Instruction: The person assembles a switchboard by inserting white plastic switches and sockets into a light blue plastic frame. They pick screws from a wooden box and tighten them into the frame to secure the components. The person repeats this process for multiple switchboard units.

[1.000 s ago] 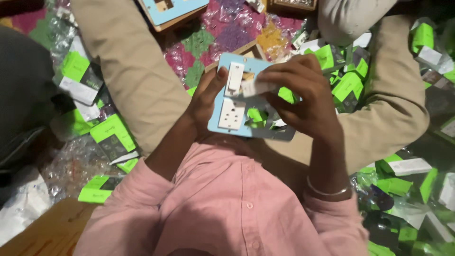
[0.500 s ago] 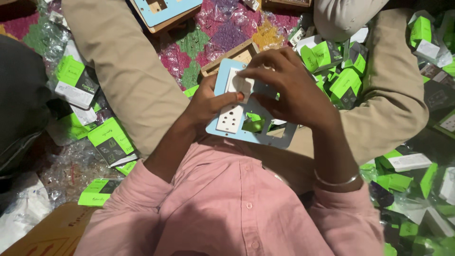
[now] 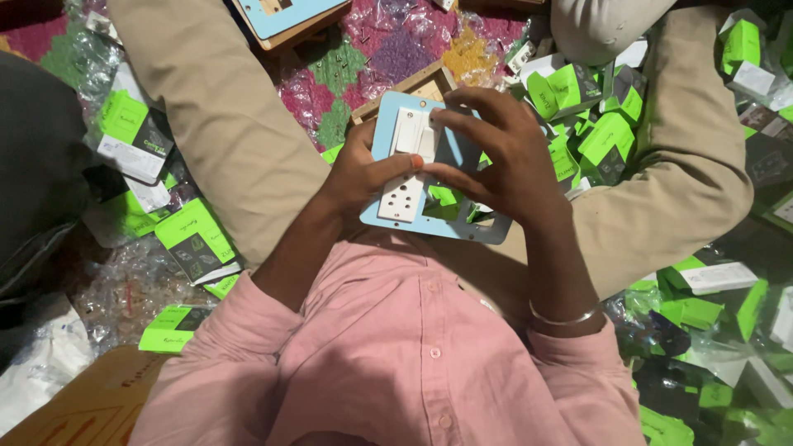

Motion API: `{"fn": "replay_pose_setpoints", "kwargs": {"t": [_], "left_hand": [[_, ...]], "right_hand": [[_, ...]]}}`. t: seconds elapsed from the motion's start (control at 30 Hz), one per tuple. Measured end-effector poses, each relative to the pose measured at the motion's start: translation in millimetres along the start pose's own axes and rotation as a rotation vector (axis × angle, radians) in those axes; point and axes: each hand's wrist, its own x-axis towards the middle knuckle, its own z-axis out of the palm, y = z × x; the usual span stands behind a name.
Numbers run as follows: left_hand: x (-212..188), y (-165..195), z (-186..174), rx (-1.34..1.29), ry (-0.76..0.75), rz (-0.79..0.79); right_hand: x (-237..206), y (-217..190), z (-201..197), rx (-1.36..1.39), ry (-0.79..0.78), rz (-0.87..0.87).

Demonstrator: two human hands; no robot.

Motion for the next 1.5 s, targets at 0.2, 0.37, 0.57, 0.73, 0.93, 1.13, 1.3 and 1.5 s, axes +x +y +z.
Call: {"fn": "replay_pose_setpoints", "kwargs": {"t": [0.2,0.37,0.57,0.73,0.93,1.13,1.3,1.5], "left_hand": [[2.1,-10.1,-3.8,-0.038,-0.001,0.031],[0.9,-12.7,-6.3,-0.012,0.013,0.005],[5.7,-17.9,-13.4,0.017,0.04,0.032],[11.6,-16.1,-25.4,0.01,0.189,0.059],[5.4,-10.0,-47.9,-0.033,0.318,0.09],[1.9,-8.6,-58.2,0.029,0.381,0.085],[0.1,-14.9,-59.9,-0.019,0.417,0.053],[-0.5,-23.1,-67.6,-0.045,0.488,-0.007]], "right_hand": [[0.2,4.1,3.0,0.024,0.017,-0.013],[-1.8,5.3,5.4,0.03,0.02,-0.003],[3.8,8.1,11.5,0.084,-0.025,0.019],[7.3,34.7,13.4,0.109,0.212,0.003],[-4.3,110.4,9.6,0.246,0.292,0.369],[19.6,209.9,43.4,0.051,-0.2,0.477],[69.9,304.4,80.1,-0.129,-0.094,0.397],[126.6,347.6,101.0,-0.098,0.161,0.467]]}}
